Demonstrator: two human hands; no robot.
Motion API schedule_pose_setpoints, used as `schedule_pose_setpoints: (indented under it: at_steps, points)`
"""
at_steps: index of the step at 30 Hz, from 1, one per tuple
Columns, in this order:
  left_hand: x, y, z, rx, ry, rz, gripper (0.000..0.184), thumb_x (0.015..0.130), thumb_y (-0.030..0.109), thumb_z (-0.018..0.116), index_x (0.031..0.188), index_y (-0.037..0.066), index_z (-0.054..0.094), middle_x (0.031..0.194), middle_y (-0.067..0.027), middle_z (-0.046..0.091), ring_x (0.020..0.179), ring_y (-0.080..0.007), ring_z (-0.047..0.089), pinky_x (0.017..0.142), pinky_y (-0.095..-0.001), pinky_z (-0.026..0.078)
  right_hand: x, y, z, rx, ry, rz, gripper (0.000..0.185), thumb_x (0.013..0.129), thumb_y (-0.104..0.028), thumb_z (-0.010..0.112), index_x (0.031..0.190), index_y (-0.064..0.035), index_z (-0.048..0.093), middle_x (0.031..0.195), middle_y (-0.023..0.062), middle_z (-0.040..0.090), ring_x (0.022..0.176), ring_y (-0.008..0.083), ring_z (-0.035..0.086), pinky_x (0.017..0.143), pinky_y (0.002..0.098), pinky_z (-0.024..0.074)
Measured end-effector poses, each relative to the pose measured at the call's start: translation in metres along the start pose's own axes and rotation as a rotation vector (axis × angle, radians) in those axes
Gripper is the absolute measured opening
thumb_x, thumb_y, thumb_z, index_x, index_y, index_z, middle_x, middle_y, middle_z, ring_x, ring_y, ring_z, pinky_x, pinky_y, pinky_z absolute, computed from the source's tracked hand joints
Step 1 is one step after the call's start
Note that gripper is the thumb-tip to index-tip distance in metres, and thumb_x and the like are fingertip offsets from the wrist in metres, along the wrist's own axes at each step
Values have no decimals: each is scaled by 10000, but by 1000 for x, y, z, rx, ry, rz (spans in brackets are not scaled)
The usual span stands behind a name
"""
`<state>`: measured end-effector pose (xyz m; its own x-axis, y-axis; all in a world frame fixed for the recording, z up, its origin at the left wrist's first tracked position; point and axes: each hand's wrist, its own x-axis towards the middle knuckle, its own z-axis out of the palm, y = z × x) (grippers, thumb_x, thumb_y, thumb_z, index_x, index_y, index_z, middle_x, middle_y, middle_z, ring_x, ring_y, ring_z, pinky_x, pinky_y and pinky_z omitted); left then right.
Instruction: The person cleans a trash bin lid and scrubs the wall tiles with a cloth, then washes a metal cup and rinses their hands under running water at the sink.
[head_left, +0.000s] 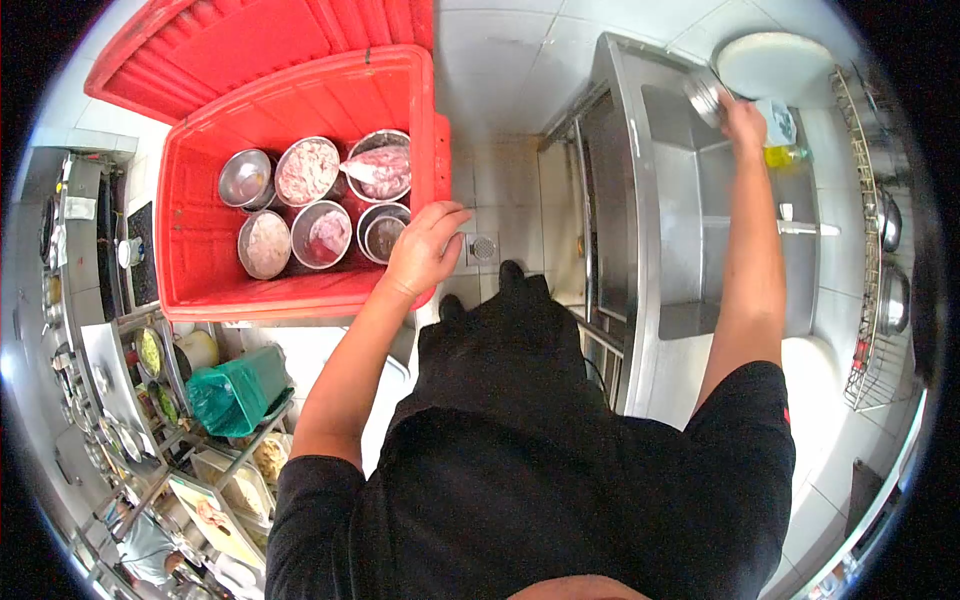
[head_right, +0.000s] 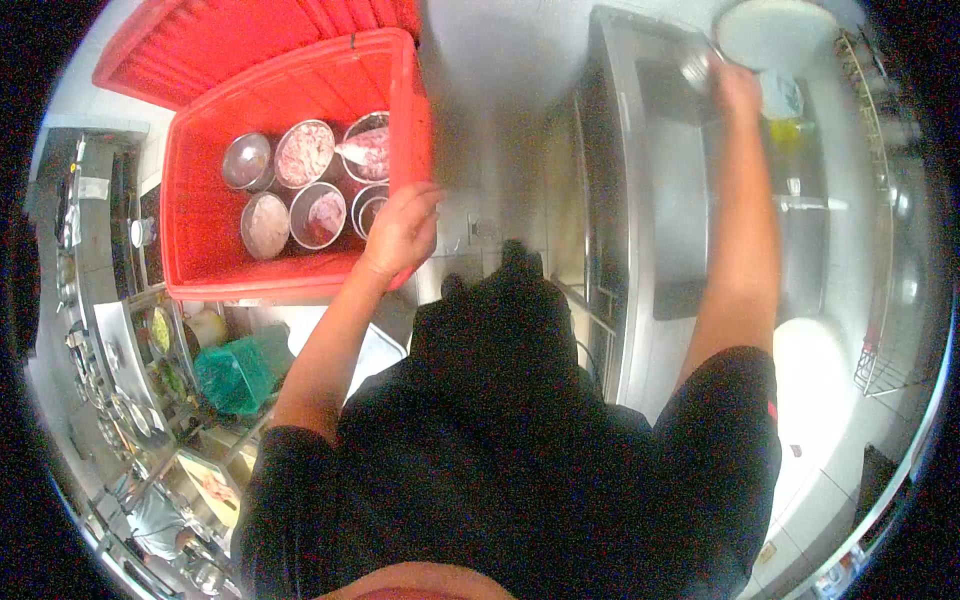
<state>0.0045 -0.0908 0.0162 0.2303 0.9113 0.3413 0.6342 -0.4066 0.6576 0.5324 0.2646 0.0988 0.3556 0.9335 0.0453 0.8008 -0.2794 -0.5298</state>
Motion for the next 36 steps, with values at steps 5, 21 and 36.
schedule_pose_setpoints:
  at_steps: [5, 21, 36]
  points:
    - [-7, 11, -1, 72, -64, -10, 350, 789, 6, 670, 1138, 15, 641, 1212, -179, 595, 1215, -379, 553, 1025, -447, 475, -8, 252, -27, -189, 221, 192, 415, 797, -360, 824, 954, 4, 700, 927, 102, 696, 801, 199, 644, 669, 335, 539]
    - [-22, 34, 13, 406, -84, -303, 485, 820, 52, 696, 1281, -4, 558, 1419, -239, 463, 1349, -470, 418, 1131, -528, 361, -41, 391, 6, 379, 652, 361, 277, 793, -151, 867, 841, -27, 625, 861, 100, 703, 737, 198, 661, 618, 308, 532]
    - [-35, 28, 12, 373, 3, -234, 464, 837, 73, 685, 1276, -10, 560, 1366, -237, 504, 1310, -452, 457, 1109, -511, 381, -104, 326, -77, 553, 710, 198, 240, 813, -119, 845, 830, -21, 626, 866, 86, 685, 783, 182, 647, 649, 323, 563]
